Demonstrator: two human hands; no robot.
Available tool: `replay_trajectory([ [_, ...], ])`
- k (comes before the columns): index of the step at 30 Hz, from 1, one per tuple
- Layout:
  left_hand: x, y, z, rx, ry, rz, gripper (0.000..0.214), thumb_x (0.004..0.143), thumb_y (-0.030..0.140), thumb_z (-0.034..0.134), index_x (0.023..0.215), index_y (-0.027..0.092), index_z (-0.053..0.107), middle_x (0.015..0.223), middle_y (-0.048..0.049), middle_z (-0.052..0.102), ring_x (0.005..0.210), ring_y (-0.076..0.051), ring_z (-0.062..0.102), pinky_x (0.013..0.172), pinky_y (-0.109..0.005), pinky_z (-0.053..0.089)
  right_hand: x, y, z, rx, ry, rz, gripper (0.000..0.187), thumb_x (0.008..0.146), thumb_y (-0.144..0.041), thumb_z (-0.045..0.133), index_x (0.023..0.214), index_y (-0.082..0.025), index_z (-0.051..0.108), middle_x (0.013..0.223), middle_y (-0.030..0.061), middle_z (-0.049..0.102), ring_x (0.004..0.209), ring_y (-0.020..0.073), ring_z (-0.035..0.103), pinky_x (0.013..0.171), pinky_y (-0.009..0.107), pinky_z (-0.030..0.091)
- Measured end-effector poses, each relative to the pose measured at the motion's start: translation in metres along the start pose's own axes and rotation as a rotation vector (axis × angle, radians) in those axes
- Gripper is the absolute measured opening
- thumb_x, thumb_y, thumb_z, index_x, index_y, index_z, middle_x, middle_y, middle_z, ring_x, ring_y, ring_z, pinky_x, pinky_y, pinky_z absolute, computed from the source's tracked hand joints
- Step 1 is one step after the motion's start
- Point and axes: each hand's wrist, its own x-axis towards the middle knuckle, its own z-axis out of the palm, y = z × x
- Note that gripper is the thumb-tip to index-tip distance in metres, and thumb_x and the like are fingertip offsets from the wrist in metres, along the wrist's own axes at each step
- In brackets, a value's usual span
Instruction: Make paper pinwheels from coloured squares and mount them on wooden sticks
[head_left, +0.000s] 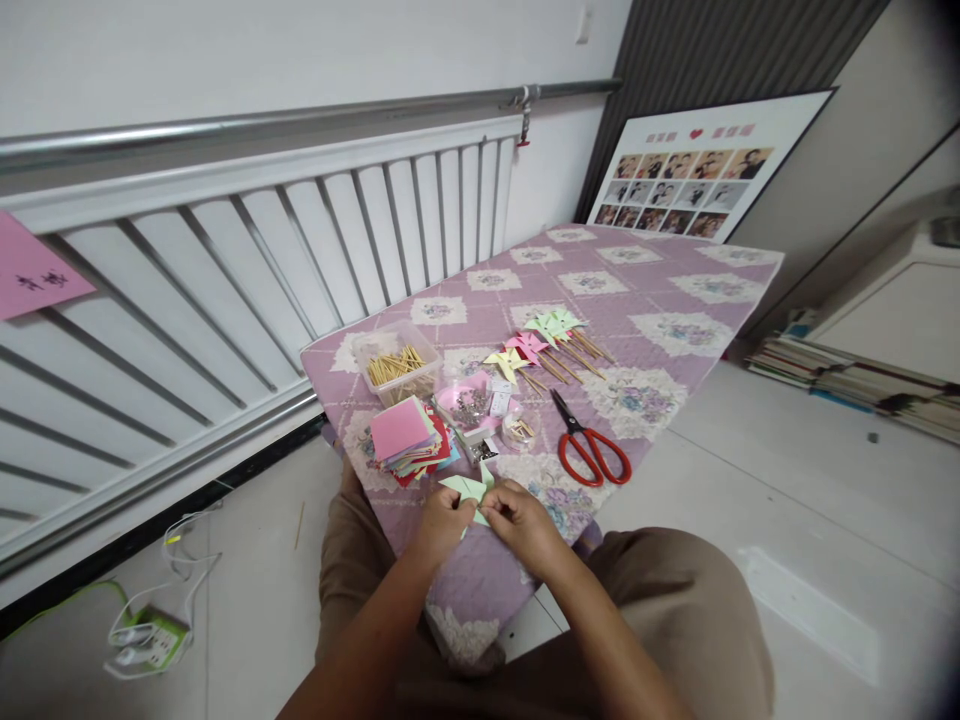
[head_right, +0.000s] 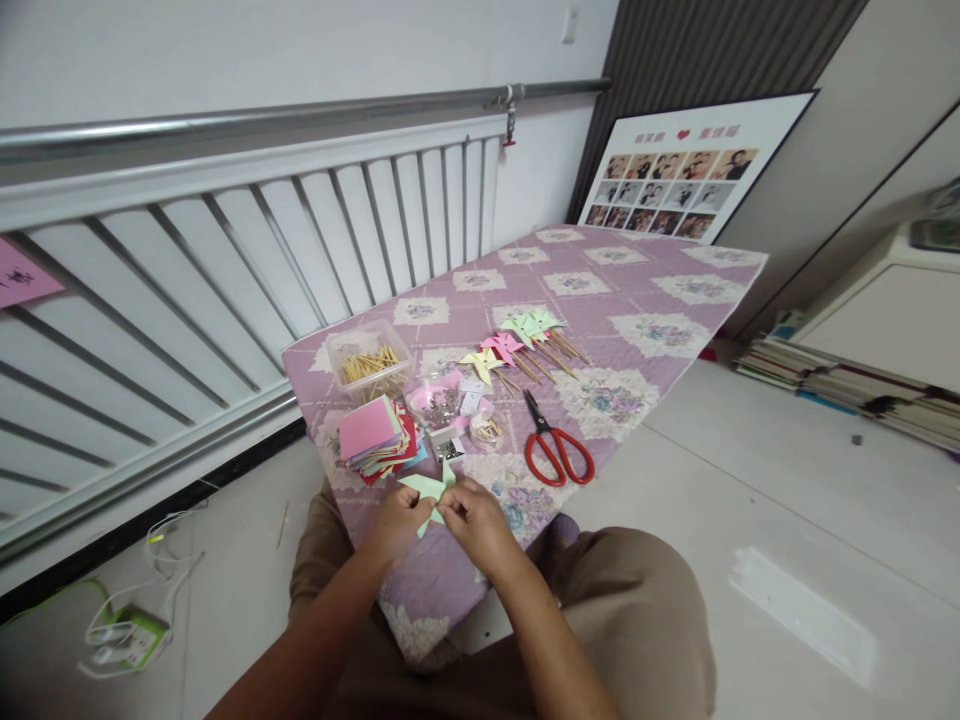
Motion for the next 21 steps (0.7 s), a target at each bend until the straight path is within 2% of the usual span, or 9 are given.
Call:
replay_trajectory([
  [10,0.0023,-0.005,0.0021,-0.008,0.001,0.017,0.019,0.072,0.03,0.053,0.057,0.02,0.049,0.052,0.0051,0.048,0.049,-0.01,0.043,0.048,-0.022,0.032,0.0003,0.002,0.0007,0.059,-0.006,0.073,0.016,0.078,-0.015,0.054,0.063,-0.02,0.056,0.064,-0.002,0.052,0.066,0.0139,0.051,0.063,0.025,0.04],
  [14,0.0016,-0.0029,0.002,-0.009,0.005,0.019,0.015,0.072,0.028,0.053,0.06,0.019,0.052,0.054,0.0049,0.051,0.05,-0.01,0.045,0.049,-0.021,0.033,0.002,0.0015,0.0022,0.07,0.002,0.123,0.015,0.076,-0.017,0.054,0.062,-0.019,0.056,0.066,-0.0012,0.054,0.066,0.014,0.053,0.062,0.025,0.041],
  [21,0.0014,-0.0015,0.0023,-0.044,0.004,-0.027,0.013,0.074,0.027,0.052,0.068,0.018,0.059,0.057,0.0022,0.058,0.05,-0.011,0.05,0.048,-0.021,0.035,0.004,-0.002,0.0056,0.044,0.106,0.234,0.014,0.071,-0.023,0.06,0.065,-0.021,0.048,0.065,-0.0028,0.051,0.062,0.0144,0.049,0.059,0.026,0.039],
])
